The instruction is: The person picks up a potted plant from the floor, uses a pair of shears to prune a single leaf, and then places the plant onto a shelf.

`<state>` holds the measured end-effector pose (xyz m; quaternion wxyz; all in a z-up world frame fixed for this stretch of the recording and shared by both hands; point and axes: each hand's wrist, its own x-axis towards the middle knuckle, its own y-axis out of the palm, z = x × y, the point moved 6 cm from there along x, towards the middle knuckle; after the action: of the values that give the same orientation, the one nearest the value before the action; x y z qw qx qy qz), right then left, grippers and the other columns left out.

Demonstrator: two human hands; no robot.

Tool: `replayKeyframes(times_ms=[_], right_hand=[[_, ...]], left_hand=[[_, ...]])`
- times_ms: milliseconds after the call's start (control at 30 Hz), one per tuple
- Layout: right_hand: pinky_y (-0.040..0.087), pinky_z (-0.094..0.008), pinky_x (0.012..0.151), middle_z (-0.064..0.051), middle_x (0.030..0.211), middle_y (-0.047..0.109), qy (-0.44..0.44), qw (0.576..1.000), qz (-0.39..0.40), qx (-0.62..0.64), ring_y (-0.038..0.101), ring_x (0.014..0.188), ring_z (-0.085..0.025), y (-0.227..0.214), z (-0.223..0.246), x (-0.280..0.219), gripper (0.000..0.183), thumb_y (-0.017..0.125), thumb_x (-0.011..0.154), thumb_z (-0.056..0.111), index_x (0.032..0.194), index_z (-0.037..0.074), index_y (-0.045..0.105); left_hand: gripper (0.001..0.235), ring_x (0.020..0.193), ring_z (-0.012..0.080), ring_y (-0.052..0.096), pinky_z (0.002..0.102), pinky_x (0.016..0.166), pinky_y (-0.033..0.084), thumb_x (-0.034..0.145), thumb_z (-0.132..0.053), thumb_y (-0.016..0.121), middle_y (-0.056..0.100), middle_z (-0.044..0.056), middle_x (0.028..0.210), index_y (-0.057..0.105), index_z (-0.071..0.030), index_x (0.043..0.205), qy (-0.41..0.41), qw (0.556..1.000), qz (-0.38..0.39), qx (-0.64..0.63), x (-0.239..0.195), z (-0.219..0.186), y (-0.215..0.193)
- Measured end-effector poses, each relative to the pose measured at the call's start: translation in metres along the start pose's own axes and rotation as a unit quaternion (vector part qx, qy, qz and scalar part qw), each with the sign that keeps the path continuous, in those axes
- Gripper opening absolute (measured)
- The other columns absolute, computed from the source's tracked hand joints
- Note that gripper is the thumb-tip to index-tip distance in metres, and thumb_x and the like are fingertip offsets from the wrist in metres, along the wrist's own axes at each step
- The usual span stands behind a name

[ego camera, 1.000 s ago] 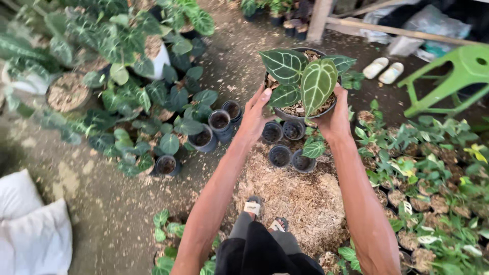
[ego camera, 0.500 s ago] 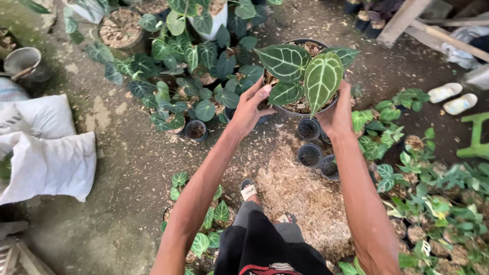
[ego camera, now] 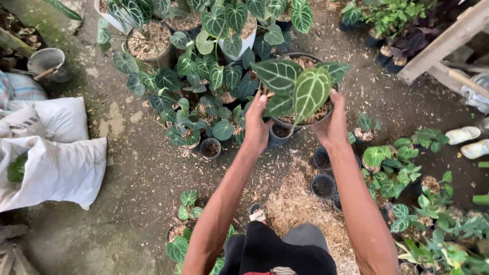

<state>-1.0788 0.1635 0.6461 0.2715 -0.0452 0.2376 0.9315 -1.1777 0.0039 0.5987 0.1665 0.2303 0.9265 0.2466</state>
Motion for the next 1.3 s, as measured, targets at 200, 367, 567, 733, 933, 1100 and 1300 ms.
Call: replayKeyframes(times_ms=[200, 367, 567, 733, 933, 1100, 1300], right_hand=[[0.044, -0.054, 0.106, -0.008, 0.135, 0.056, 0.031, 0.999, -0.005, 0.021, 0.053, 0.124, -0.023, -0.025, -0.015, 0.031, 0.064, 0.052, 0.091, 0.057, 0.139, 0.016, 0.055], [0.048, -0.046, 0.102, -0.006, 0.134, 0.059, 0.039, 0.998, -0.024, 0.048, 0.055, 0.123, -0.021, -0.054, -0.014, 0.080, 0.063, 0.051, 0.092, 0.058, 0.138, 0.016, 0.056], [0.050, -0.053, 0.103, -0.008, 0.133, 0.058, 0.054, 0.996, -0.022, 0.064, 0.057, 0.121, -0.024, -0.112, 0.000, 0.181, 0.062, 0.056, 0.090, 0.052, 0.140, 0.016, 0.053], [0.046, -0.051, 0.104, -0.009, 0.140, 0.058, 0.059, 0.994, -0.055, 0.073, 0.056, 0.127, -0.027, -0.177, 0.019, 0.275, 0.063, 0.058, 0.092, 0.051, 0.143, 0.014, 0.053], [0.045, -0.058, 0.105, -0.011, 0.141, 0.055, 0.082, 0.993, -0.076, 0.032, 0.053, 0.130, -0.030, -0.222, 0.063, 0.355, 0.067, 0.057, 0.089, 0.050, 0.145, 0.015, 0.048], [0.048, -0.059, 0.100, -0.011, 0.137, 0.060, 0.077, 0.992, -0.083, 0.048, 0.059, 0.127, -0.030, -0.257, 0.090, 0.395, 0.063, 0.053, 0.090, 0.054, 0.139, 0.015, 0.052], [0.048, -0.060, 0.096, -0.011, 0.135, 0.061, 0.067, 0.989, -0.104, 0.083, 0.058, 0.121, -0.031, -0.302, 0.115, 0.457, 0.060, 0.054, 0.091, 0.052, 0.137, 0.014, 0.055]], left_hand=[[0.076, 0.143, 0.0383, 0.044, 0.069, 0.118, 0.026, 0.096, -0.039, 0.054, 0.050, 0.019, 0.151, 0.026, -0.015, 0.164, -0.003, 1.000, 0.009, -0.017, 0.014, 0.012, 0.006], [0.076, 0.139, 0.0351, 0.047, 0.069, 0.119, 0.034, 0.097, -0.034, 0.063, 0.051, 0.017, 0.151, 0.032, -0.012, 0.164, 0.001, 0.998, 0.025, -0.059, 0.070, 0.035, 0.016], [0.076, 0.142, 0.0356, 0.042, 0.069, 0.116, 0.028, 0.095, -0.035, 0.062, 0.045, 0.013, 0.156, 0.032, -0.015, 0.162, -0.034, 0.996, 0.024, -0.081, 0.176, 0.077, 0.049], [0.076, 0.143, 0.0274, 0.033, 0.070, 0.114, 0.021, 0.094, -0.039, 0.059, 0.042, 0.004, 0.158, 0.035, -0.017, 0.162, -0.093, 0.992, -0.064, -0.048, 0.277, 0.132, 0.094], [0.069, 0.138, 0.0311, 0.047, 0.064, 0.116, 0.027, 0.093, -0.042, 0.058, 0.054, 0.009, 0.150, 0.045, -0.015, 0.155, -0.053, 0.996, -0.005, -0.066, 0.358, 0.140, 0.160], [0.067, 0.135, 0.0321, 0.052, 0.068, 0.109, 0.035, 0.093, -0.040, 0.058, 0.054, 0.011, 0.149, 0.044, -0.013, 0.152, -0.080, 0.995, -0.001, -0.067, 0.412, 0.150, 0.207], [0.068, 0.139, 0.0318, 0.052, 0.066, 0.109, 0.044, 0.097, -0.036, 0.063, 0.052, 0.011, 0.153, 0.037, -0.011, 0.155, -0.076, 0.994, 0.015, -0.074, 0.481, 0.171, 0.251]])
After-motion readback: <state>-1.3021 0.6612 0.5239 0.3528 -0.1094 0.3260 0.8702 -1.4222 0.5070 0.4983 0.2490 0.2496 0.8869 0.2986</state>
